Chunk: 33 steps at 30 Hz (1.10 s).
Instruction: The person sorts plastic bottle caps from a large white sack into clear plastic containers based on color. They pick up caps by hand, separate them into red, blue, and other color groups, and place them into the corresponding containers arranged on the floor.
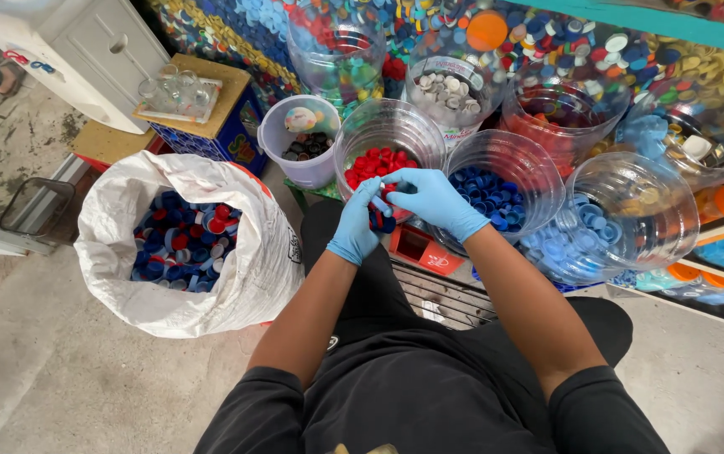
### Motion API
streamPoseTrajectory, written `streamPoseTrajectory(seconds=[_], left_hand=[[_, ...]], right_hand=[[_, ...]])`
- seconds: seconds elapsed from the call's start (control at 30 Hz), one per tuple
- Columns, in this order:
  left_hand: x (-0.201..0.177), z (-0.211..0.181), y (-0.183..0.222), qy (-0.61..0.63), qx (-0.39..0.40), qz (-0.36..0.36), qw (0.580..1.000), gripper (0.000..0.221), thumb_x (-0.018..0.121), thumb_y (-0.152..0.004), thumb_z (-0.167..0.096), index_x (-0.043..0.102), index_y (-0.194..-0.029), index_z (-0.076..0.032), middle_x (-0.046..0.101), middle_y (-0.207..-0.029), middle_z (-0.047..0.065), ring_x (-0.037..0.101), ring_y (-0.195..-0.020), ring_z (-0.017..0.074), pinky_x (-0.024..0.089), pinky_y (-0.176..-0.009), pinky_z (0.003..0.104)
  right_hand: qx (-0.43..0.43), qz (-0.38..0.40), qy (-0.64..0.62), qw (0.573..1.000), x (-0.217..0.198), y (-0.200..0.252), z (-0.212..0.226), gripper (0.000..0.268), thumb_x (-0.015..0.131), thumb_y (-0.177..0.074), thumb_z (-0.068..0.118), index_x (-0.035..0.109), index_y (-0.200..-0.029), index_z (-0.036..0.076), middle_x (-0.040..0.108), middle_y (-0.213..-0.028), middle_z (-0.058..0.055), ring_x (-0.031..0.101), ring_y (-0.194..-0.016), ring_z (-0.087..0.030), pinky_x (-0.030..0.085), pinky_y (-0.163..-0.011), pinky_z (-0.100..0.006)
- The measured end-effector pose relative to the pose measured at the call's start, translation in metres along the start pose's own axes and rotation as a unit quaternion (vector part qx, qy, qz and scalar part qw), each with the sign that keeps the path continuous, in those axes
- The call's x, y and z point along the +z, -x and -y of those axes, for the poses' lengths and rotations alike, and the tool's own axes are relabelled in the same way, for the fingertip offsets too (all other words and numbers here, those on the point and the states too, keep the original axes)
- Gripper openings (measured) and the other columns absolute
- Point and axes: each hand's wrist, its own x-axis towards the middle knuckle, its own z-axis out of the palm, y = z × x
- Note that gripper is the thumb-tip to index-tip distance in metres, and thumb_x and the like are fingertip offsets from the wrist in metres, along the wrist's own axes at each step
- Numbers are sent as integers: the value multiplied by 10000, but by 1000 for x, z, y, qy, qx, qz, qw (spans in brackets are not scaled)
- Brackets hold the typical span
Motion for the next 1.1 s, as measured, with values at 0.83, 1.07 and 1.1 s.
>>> streamPoseTrajectory(seconds=[0.83,1.07,1.1], left_hand=[[-2,-23,31,58,-62,33,996,323,791,-917,-319,518,-861,-155,762,-1028,126,638,-542,193,427,-455,249],[3,-26,39,57,-62,53,995,284,772,-930,-317,565,-863,-134,760,-1013,123,622,-530,205,397,-458,249],[-2,-20,31,56,-63,53,995,284,772,-930,-317,565,-863,-134,760,-1013,123,622,-530,205,397,-458,249]], right_hand=[[-19,-234,-80,969,-3,-37,-37,509,836,-923,144,639,-1393,152,706,-1225,-143,673,-1026,-181,577,-873,-354],[-52,-123,-49,990,11,-26,-27,370,810,-902,134,747,-1257,219,725,-1199,2,716,-931,-107,575,-849,-274],[-52,-124,-49,990,12,-24,-24,370,810,-902,134,747,-1257,219,725,-1199,2,716,-931,-107,575,-849,-274]])
